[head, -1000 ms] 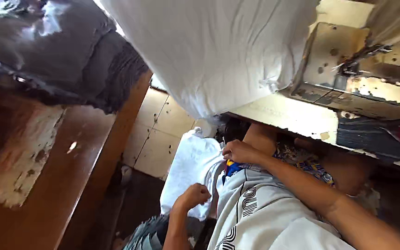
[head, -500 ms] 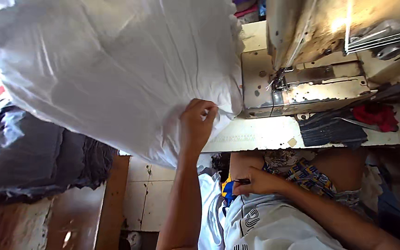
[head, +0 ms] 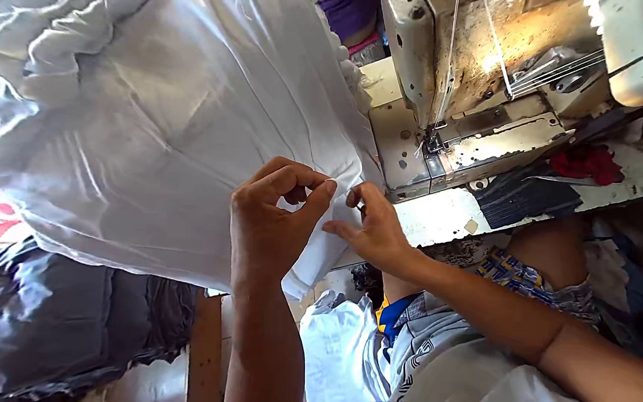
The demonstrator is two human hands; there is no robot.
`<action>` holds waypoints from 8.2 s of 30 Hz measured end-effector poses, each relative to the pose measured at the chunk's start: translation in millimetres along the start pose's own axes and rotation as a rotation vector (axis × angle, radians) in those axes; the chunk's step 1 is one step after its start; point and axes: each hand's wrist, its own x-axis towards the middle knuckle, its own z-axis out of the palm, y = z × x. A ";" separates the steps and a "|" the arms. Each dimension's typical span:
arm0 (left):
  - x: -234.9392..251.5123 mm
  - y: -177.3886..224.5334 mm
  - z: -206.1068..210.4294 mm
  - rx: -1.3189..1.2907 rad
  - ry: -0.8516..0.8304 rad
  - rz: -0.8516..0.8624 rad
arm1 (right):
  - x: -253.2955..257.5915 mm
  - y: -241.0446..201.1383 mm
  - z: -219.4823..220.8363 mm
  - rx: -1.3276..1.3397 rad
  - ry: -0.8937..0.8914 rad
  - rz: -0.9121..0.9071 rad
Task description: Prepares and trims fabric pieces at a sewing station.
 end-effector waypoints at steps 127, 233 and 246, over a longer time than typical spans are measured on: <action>99.8 -2.0 178.4 0.109 0.006 -0.179 | -20.5 36.1 -182.5 0.397 0.037 0.240; -10.2 11.3 132.7 -0.857 -0.615 -0.110 | -31.0 23.7 -187.1 0.065 -0.359 0.187; 16.3 20.8 74.2 -0.220 -0.581 0.136 | -29.2 29.3 -184.4 0.304 -0.359 0.189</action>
